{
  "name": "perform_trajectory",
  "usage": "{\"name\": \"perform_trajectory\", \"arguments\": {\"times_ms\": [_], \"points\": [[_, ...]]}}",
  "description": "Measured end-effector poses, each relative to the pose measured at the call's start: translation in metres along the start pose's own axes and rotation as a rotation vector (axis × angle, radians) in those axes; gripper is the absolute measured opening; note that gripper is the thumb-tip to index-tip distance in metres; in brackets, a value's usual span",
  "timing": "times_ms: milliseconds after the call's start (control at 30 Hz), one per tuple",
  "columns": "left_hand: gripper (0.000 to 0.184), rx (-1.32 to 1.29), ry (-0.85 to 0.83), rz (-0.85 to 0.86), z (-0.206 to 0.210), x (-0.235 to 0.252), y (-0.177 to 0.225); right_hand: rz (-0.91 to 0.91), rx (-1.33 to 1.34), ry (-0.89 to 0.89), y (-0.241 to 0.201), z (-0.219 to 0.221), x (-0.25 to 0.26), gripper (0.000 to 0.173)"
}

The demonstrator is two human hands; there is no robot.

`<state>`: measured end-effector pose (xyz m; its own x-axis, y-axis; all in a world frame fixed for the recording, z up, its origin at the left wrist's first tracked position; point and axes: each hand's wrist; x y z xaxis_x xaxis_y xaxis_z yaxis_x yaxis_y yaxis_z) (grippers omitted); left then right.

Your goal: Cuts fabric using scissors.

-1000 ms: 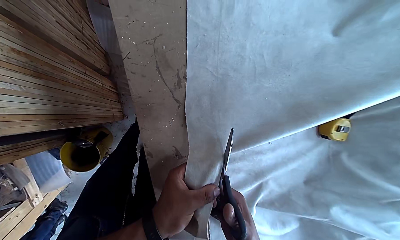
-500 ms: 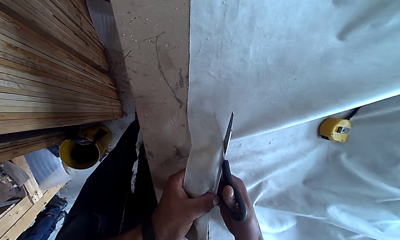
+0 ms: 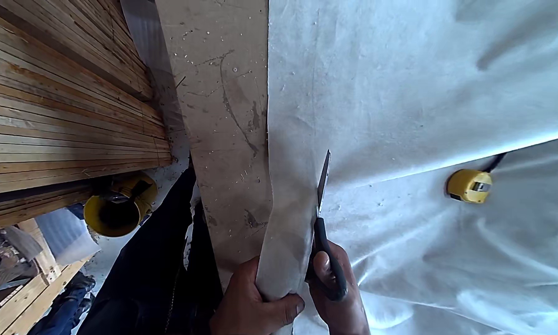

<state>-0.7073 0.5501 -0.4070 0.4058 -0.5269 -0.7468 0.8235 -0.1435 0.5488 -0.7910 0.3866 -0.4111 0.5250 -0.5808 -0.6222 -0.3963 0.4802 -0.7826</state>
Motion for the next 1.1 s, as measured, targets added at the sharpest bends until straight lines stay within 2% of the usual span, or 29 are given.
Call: {"name": "perform_trajectory", "arguments": {"times_ms": [133,267,333,500,600,767,833,900,933,1000,1033,1100], "points": [[0.041,-0.02,-0.006,0.018,-0.004,0.001,0.002,0.007,-0.026,-0.003,-0.002,0.005,0.006,0.053],[0.038,0.02,-0.018,0.016,-0.009,-0.001,0.001,-0.024,-0.029,0.039,-0.007,0.013,0.009,0.038],[0.038,0.028,-0.02,0.012,-0.011,-0.003,0.002,-0.024,-0.012,0.042,-0.009,0.015,0.01,0.036],[0.035,0.102,-0.041,-0.014,-0.016,-0.013,0.006,-0.008,-0.006,0.045,-0.016,0.015,0.024,0.049],[0.034,0.118,-0.031,-0.019,-0.017,-0.013,0.01,0.001,-0.011,0.04,-0.02,0.017,0.03,0.05],[0.036,0.14,-0.076,-0.027,-0.023,-0.015,-0.005,-0.051,-0.014,0.071,-0.019,0.022,0.032,0.036],[0.041,0.403,-0.188,-0.06,-0.034,-0.008,0.001,-0.07,0.005,0.038,-0.019,0.019,0.031,0.034],[0.054,0.849,-0.365,-0.037,-0.051,0.007,0.033,-0.077,0.022,-0.013,-0.021,0.014,0.031,0.033],[0.057,1.006,-0.359,0.036,-0.061,0.016,0.052,-0.075,0.035,-0.045,-0.022,0.011,0.031,0.034],[0.06,1.029,-0.081,0.237,-0.074,0.04,0.096,-0.07,0.07,-0.122,-0.024,0.004,0.033,0.036],[0.059,0.907,0.064,0.344,-0.073,0.057,0.117,-0.07,0.088,-0.169,-0.024,0.002,0.034,0.038],[0.067,0.503,0.138,0.488,-0.053,0.101,0.145,-0.085,0.112,-0.227,-0.023,0.0,0.037,0.04]]}}
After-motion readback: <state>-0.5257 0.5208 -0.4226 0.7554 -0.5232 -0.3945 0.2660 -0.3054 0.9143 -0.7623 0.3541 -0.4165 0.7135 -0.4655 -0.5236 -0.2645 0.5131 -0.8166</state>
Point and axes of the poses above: each hand's wrist, its own x-axis towards the middle knuckle, its own z-axis out of the palm, y = z × x, and after that the axes turned 11 degrees about y, right-handed
